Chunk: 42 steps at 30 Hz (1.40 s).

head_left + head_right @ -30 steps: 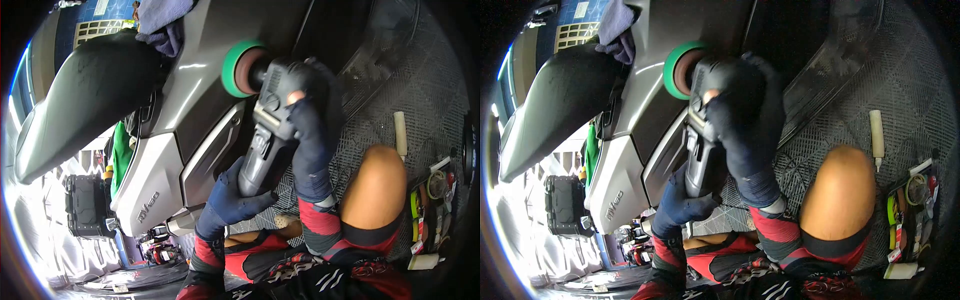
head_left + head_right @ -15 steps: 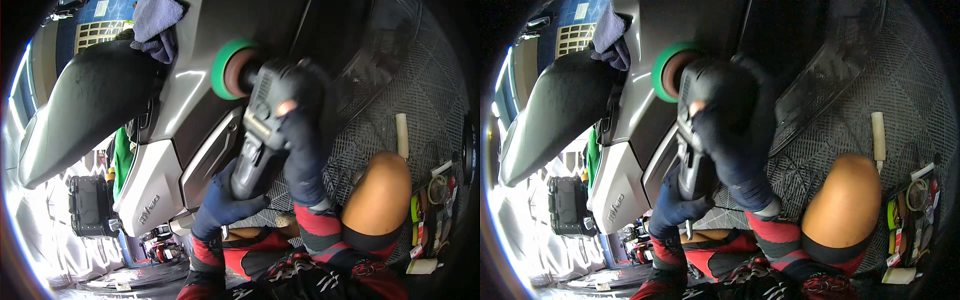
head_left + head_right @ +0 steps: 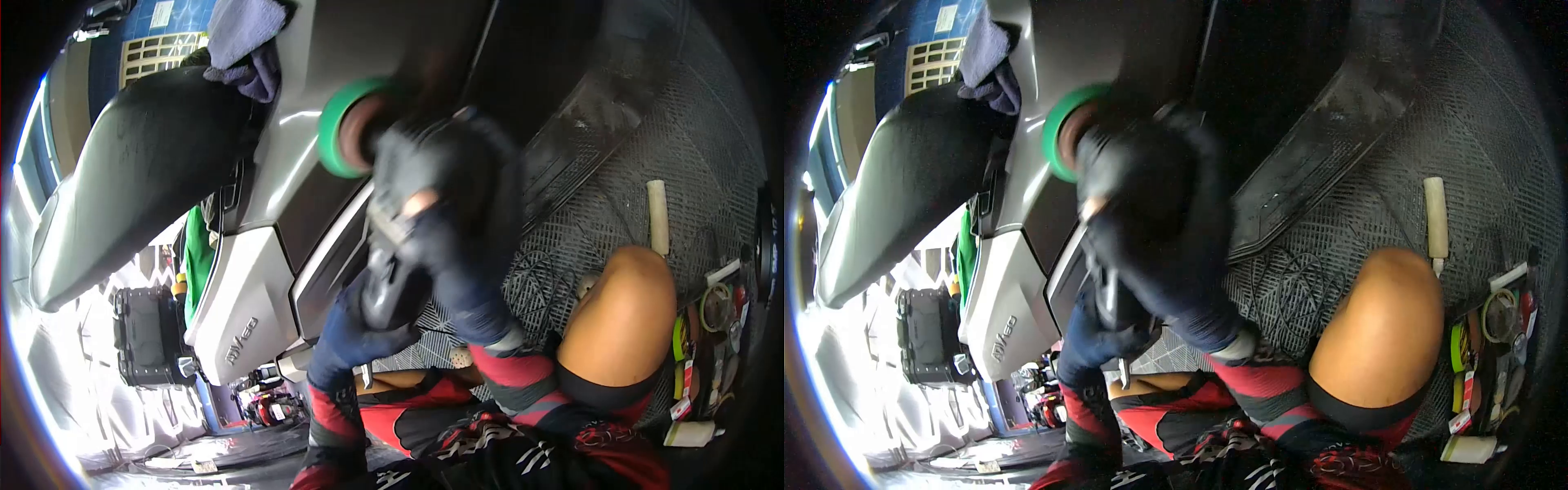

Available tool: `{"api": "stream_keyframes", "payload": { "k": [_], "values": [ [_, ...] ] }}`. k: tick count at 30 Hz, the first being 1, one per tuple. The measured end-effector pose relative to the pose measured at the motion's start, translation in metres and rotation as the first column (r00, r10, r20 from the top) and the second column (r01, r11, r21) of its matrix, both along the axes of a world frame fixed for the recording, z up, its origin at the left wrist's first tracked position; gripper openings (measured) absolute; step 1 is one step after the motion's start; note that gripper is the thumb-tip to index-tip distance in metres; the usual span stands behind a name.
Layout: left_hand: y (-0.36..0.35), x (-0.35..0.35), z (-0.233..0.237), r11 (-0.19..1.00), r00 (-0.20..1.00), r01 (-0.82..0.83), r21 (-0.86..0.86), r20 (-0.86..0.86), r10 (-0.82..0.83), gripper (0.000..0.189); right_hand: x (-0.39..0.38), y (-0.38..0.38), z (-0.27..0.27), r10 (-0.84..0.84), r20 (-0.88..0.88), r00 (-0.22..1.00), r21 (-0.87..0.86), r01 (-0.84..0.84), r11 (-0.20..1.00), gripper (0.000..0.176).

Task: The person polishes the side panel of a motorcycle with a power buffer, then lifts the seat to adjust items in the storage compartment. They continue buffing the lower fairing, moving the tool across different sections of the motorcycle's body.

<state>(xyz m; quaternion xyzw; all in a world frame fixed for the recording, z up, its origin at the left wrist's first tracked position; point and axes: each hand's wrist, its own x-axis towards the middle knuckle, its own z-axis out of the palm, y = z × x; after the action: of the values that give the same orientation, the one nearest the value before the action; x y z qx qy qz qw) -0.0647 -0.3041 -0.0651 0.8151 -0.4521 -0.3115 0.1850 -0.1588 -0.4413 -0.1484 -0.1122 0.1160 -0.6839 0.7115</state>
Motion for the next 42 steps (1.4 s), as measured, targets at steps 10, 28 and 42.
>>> {"api": "stream_keyframes", "payload": {
  "k": [10, 28, 42],
  "values": [
    [-0.027, -0.015, -0.005, 1.000, 0.993, -0.023, 0.017, -0.118, 0.025, 0.082, -0.020, -0.031, 0.008, -0.237, -0.295, 0.926, -0.148, 0.201, 0.968, 0.052],
    [-0.002, -0.003, -0.017, 0.980, 0.974, -0.106, -0.167, -0.215, 0.068, 0.061, -0.007, -0.023, 0.007, -0.358, -0.318, 0.878, -0.296, 0.267, 0.917, 0.074],
    [-0.110, -0.047, -0.013, 0.999, 0.927, 0.034, -0.041, -0.373, -0.047, 0.079, -0.070, -0.102, 0.012, -0.338, -0.403, 0.851, -0.152, 0.302, 0.941, 0.070]
  ]
}}
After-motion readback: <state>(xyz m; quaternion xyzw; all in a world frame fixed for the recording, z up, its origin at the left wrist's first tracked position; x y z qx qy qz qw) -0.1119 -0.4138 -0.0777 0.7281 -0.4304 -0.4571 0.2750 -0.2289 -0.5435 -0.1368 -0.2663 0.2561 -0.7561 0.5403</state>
